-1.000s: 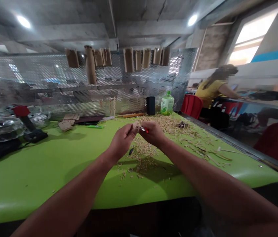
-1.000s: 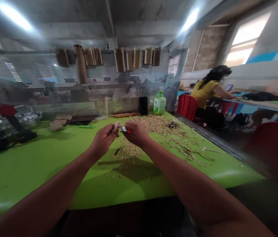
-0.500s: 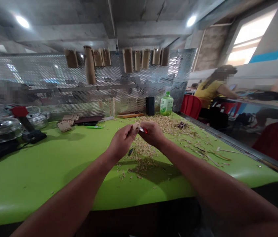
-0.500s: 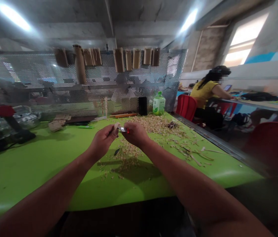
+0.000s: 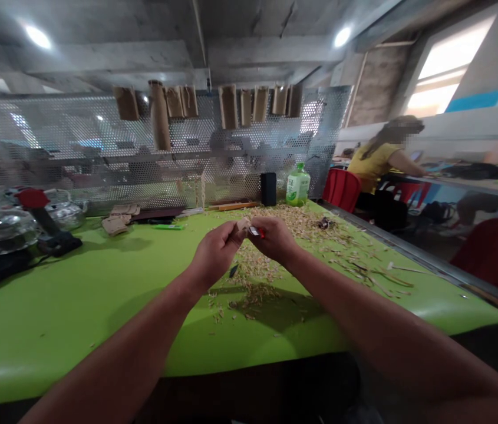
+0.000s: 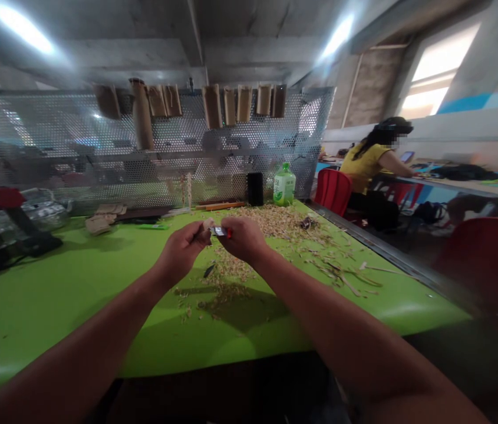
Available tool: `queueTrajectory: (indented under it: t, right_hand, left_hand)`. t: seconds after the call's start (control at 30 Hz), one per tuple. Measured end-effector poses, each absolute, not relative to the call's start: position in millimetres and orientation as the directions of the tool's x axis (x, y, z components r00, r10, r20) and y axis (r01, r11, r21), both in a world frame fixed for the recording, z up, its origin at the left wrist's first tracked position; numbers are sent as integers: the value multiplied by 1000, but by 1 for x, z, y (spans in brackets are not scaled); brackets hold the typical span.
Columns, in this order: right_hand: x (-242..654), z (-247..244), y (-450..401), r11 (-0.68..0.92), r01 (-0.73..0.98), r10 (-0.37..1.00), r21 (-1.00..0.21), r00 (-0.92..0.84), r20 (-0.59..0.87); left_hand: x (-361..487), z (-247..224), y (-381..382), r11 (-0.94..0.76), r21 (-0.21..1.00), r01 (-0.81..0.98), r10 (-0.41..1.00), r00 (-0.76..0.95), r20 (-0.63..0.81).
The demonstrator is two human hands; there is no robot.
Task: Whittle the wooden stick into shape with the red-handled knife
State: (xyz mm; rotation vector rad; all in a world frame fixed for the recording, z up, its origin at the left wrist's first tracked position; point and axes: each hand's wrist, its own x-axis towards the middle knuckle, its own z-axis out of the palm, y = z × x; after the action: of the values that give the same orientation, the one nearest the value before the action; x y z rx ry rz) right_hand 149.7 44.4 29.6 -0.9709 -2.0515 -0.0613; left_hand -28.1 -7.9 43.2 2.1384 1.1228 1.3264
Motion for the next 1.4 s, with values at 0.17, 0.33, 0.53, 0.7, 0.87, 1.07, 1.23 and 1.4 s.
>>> queueTrajectory:
  t: [0.17, 0.33, 0.53, 0.7, 0.87, 1.07, 1.23, 1.4]
  right_hand:
    - [151, 28, 47, 694, 652, 622, -304, -331, 710]
    - [151, 29, 47, 696, 657, 623, -291, -350, 699]
    - [150, 30, 46, 687, 666, 630, -289, -349, 693]
    - [152, 29, 47, 694, 668, 620, -269, -364, 695]
    - [152, 30, 45, 680, 685, 622, -260, -352, 700]
    - [152, 31, 44, 680, 682, 627, -269, -351, 695]
    - [152, 30, 45, 670, 689, 637, -277, -343, 690]
    - [151, 29, 46, 684, 677, 627, -272, -355, 693]
  left_hand:
    - [-28, 42, -8, -605, 684, 407, 792, 227, 566]
    - [-27, 42, -8, -615, 661, 430, 783, 237, 575]
    - [-27, 41, -8, -604, 664, 440, 791, 230, 567]
    - [-27, 41, -8, -614, 666, 423, 785, 239, 572]
    - [-26, 43, -8, -614, 659, 435, 783, 234, 576]
    - [-26, 43, -9, -614, 665, 424, 783, 228, 578]
    - [-26, 44, -10, -611, 671, 420, 787, 226, 575]
    - [-26, 43, -9, -617, 653, 439, 780, 234, 580]
